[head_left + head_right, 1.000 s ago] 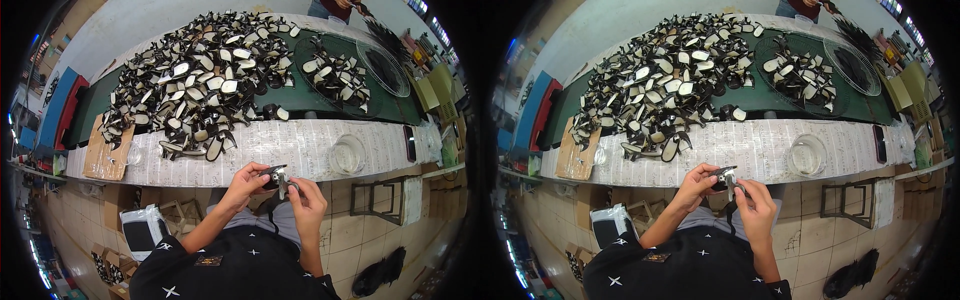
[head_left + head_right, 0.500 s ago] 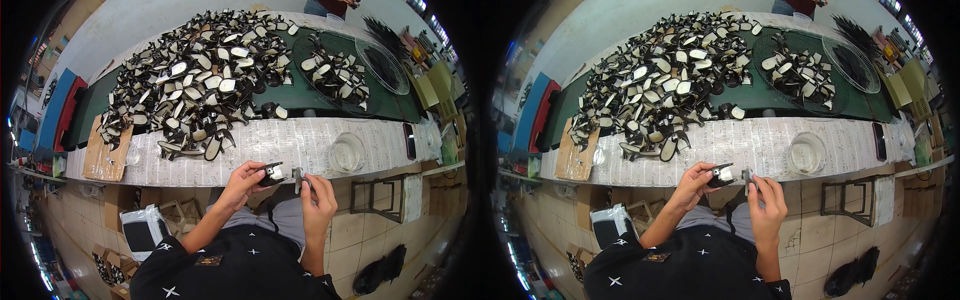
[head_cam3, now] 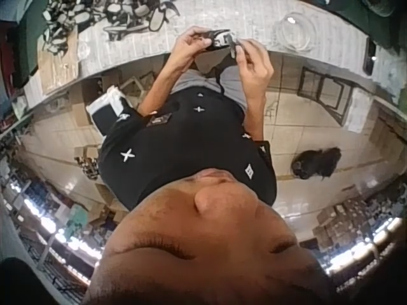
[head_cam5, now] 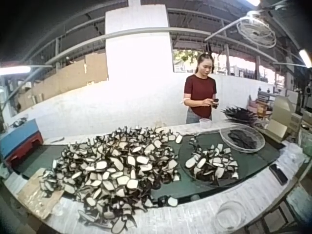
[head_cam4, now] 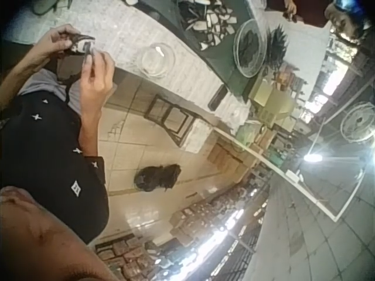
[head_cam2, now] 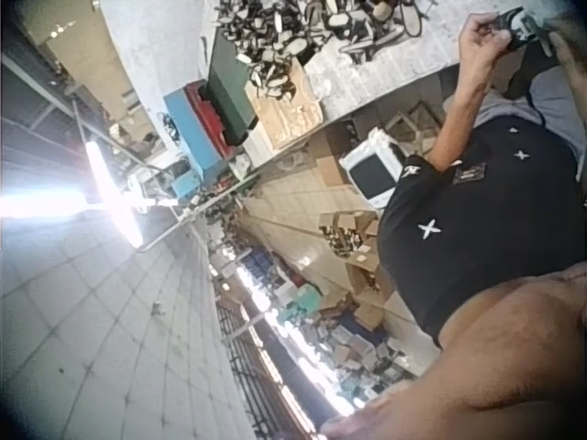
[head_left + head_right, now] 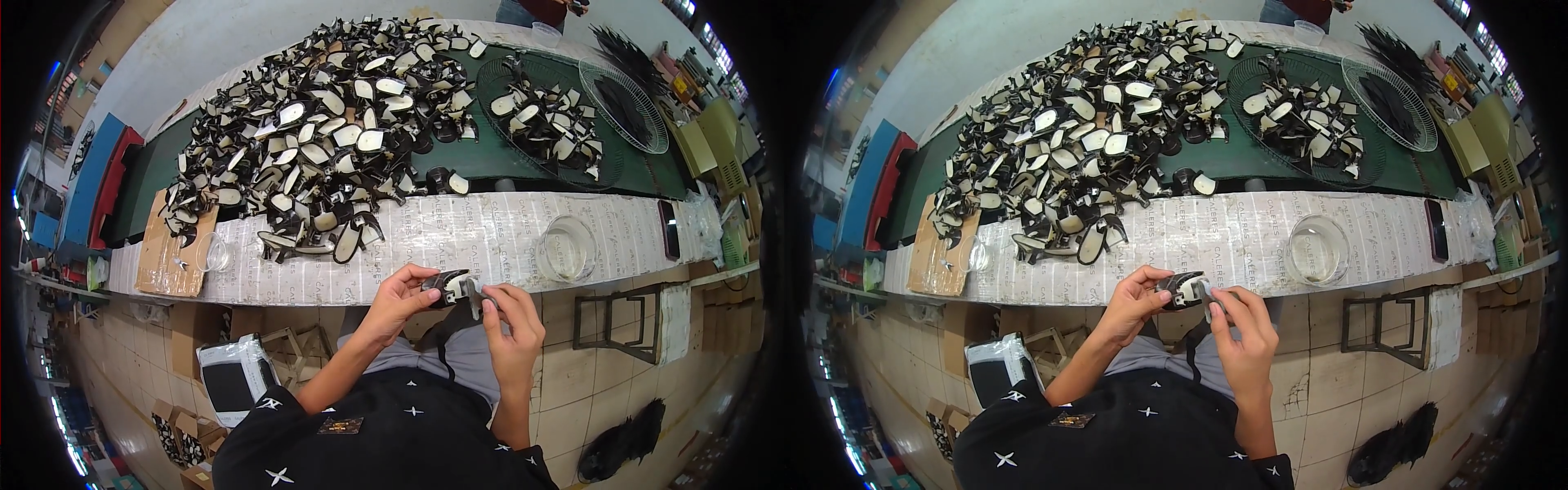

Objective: Assemble and check shoe sole components at a manufacturing workbench.

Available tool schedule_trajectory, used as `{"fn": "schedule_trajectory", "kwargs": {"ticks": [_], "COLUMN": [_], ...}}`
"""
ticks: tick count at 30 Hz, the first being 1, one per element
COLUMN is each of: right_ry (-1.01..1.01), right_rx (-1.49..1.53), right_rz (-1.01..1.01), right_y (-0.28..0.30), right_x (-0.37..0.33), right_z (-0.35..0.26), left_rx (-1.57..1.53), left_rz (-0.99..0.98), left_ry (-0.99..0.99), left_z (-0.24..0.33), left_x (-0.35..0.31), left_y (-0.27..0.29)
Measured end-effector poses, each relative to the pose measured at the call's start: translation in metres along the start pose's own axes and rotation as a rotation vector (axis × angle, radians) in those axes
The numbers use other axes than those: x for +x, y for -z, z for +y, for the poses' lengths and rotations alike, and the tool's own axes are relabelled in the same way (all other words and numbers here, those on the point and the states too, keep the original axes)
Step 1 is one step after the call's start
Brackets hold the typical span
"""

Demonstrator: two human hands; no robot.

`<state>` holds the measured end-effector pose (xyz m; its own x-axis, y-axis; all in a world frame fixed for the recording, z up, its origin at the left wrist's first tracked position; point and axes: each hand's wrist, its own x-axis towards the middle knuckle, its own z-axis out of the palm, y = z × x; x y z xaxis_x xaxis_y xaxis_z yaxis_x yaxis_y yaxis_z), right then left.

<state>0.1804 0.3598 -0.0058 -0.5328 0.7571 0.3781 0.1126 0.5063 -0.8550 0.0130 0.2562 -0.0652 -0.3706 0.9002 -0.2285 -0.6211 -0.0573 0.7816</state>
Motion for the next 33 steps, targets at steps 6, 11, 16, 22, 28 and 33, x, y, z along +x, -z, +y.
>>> {"fn": "schedule_trajectory", "kwargs": {"ticks": [6,11,16,22,28,33], "right_ry": [0.096,0.101,0.091,0.099,-0.101,-0.137], "right_rx": [-0.075,-0.093,-0.185,-0.253,-0.002,0.105], "right_rz": [-0.078,-0.056,0.009,0.04,0.068,0.002], "right_y": [-0.004,-0.009,-0.009,-0.003,0.005,-0.001], "right_x": [0.002,0.002,0.0,0.0,-0.001,-0.006], "right_z": [0.003,0.002,0.003,0.005,-0.004,-0.007], "left_rx": [0.048,0.089,0.124,0.111,0.016,0.017], "left_rz": [-0.017,-0.008,0.0,-0.002,-0.023,-0.04], "left_ry": [-0.019,-0.03,-0.026,-0.02,0.044,0.019], "left_z": [0.0,-0.001,-0.001,0.0,0.002,-0.001], "left_x": [-0.002,-0.003,-0.002,-0.002,-0.002,-0.002], "left_y": [-0.003,-0.004,-0.006,-0.005,-0.004,-0.003]}}
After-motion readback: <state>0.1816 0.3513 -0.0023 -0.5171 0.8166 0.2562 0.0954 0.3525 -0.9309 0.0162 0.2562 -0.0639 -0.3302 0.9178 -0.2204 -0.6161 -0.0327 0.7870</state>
